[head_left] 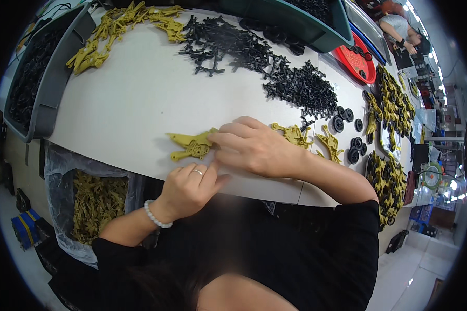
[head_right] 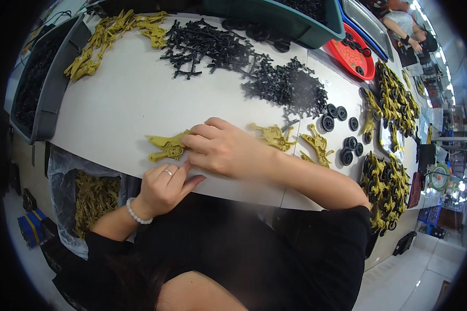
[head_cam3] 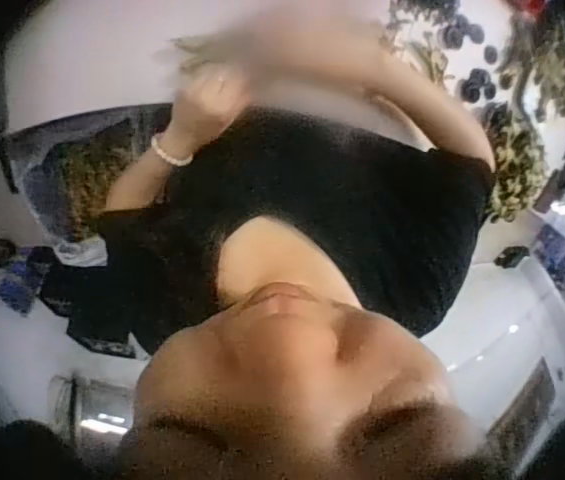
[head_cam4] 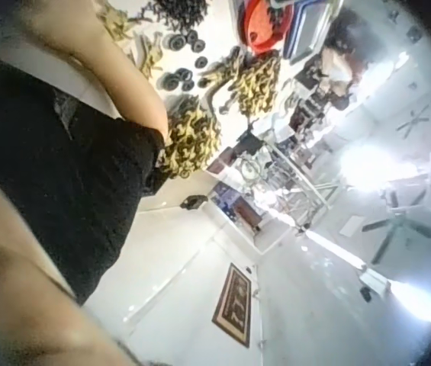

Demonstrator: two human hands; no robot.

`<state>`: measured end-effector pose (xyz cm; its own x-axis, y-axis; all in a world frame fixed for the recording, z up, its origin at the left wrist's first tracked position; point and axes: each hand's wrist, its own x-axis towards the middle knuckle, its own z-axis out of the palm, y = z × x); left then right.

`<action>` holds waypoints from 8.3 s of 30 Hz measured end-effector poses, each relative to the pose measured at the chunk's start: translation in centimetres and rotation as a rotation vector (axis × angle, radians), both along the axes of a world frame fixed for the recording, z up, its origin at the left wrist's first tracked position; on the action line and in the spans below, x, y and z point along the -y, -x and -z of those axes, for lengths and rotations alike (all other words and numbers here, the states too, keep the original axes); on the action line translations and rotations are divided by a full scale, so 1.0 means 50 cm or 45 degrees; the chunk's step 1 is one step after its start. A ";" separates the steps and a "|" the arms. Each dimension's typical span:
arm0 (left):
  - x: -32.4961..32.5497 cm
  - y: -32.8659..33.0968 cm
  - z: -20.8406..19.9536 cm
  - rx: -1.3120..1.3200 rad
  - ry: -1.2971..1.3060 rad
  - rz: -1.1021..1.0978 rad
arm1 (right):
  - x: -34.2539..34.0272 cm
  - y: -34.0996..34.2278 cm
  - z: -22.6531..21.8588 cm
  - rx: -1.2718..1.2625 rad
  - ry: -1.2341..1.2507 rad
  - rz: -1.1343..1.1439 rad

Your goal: The person assembles a plastic toy motorcycle by hand, attaching toy wheels to a toy motorcycle frame with plastic axles.

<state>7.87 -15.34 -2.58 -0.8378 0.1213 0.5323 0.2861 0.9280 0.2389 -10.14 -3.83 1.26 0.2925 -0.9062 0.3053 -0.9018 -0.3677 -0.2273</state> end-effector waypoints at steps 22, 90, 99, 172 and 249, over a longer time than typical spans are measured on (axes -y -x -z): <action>-0.046 0.021 0.033 0.002 -0.204 -0.115 | -0.038 0.003 -0.005 -0.064 -0.014 -0.162; 0.222 -0.002 -0.042 -0.059 -0.629 -0.262 | 0.197 0.001 -0.021 0.445 0.041 0.153; 0.135 -0.033 0.021 -0.028 -0.371 -0.693 | 0.238 -0.061 0.027 -0.141 0.042 -0.028; 0.198 -0.085 0.032 -0.104 -0.305 -0.823 | 0.336 -0.083 0.016 -0.068 0.085 -0.206; 0.256 -0.204 -0.015 -0.159 -0.429 -0.695 | 0.511 -0.143 0.023 0.015 0.155 -0.145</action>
<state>18.07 -28.16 -1.83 -0.6612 -0.4947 0.5639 -0.1608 0.8277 0.5376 -2.98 -29.37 0.10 0.3870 -0.8234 0.4151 -0.8502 -0.4929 -0.1850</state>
